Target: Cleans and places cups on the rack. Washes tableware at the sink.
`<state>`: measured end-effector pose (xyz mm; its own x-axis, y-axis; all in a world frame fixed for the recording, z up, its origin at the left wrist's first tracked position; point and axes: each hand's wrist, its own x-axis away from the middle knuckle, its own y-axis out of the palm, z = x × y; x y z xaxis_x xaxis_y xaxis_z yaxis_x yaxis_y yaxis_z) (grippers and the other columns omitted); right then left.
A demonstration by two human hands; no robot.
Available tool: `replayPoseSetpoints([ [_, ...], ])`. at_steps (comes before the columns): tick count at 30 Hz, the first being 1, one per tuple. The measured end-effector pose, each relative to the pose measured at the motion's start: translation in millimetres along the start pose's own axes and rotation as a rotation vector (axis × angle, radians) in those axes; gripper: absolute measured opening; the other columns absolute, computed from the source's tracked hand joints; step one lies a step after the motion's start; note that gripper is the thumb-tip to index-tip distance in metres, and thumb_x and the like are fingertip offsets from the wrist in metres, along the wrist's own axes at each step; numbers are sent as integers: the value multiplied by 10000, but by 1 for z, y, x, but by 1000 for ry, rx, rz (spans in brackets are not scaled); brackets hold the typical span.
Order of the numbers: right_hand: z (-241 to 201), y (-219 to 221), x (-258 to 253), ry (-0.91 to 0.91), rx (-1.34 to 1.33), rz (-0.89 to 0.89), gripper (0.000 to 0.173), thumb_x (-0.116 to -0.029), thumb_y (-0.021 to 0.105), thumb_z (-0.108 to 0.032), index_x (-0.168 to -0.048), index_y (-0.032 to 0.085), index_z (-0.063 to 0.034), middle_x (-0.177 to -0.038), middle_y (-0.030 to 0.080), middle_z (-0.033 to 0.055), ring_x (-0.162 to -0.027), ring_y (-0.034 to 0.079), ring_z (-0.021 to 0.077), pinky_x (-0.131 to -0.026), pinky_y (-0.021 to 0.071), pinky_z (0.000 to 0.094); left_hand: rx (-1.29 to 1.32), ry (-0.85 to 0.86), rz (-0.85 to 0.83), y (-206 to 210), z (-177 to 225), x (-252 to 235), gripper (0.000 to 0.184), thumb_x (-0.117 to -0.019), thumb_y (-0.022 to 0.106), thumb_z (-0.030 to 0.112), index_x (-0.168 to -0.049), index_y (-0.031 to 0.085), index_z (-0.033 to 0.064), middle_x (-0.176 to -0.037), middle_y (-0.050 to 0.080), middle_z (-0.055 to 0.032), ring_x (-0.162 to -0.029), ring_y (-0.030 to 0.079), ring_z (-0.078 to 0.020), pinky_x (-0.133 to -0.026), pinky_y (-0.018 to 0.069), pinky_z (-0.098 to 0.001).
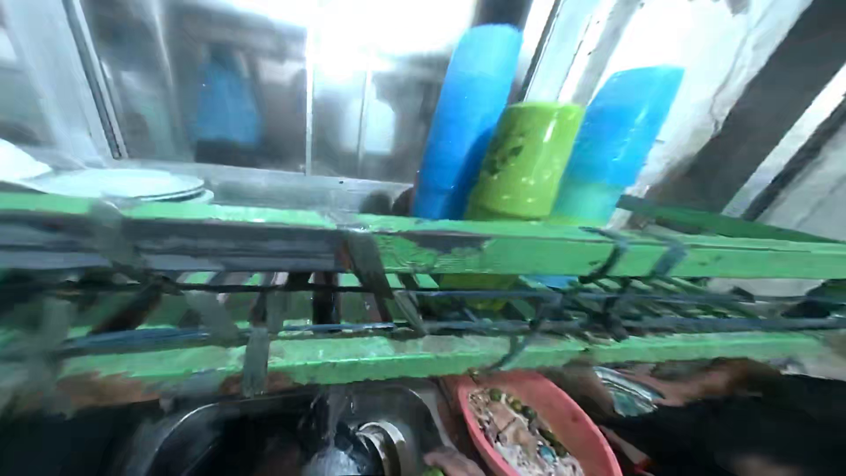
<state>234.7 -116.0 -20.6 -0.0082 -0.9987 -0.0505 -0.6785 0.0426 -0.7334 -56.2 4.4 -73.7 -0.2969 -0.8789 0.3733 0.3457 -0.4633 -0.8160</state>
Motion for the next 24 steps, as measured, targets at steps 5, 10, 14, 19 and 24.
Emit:
replayPoseSetpoints([
  [5,-75,-70,35,-314,15,230,612,-909,747,-279,-1424,583,8,-1442,525,327,-1322,510,502,-1098,408,649,648,6,-6,-6,49,-4,543,-1024,591,422,-1287,621,-53,-1240,651,-280,-1171,632,-404,-1013,493,-591],
  [10,-167,-187,63,-684,-129,612,532,-864,826,-291,-1328,569,-246,-1353,632,-54,-1208,621,72,-1002,560,293,212,31,167,-25,108,4,421,-1027,588,276,-1267,650,-65,-1387,578,-283,-1321,542,-420,-1114,427,-558],
  [14,-222,-266,22,-805,-75,856,509,-872,791,-283,-1340,607,-200,-1213,666,-90,-1047,664,32,-877,601,243,99,111,262,-34,105,27,366,-1062,523,266,-1224,699,-12,-1425,591,-173,-1405,479,-332,-1191,355,-483],
  [19,-283,-295,-48,-620,-76,908,532,-895,750,-181,-1388,575,-90,-1279,631,78,-1072,657,104,-914,572,304,1242,-228,218,12,69,11,406,-1066,570,262,-1345,579,-34,-1301,596,-296,-1143,627,-428,-902,545,-612],
  [24,-282,-278,-75,-425,-41,712,517,-1051,563,-351,-1509,494,-123,-1455,569,109,-1258,594,186,-1040,490,437,1011,-123,165,24,63,0,478,-1041,603,342,-1309,608,-54,-1271,635,-275,-1168,627,-395,-961,522,-571],
])
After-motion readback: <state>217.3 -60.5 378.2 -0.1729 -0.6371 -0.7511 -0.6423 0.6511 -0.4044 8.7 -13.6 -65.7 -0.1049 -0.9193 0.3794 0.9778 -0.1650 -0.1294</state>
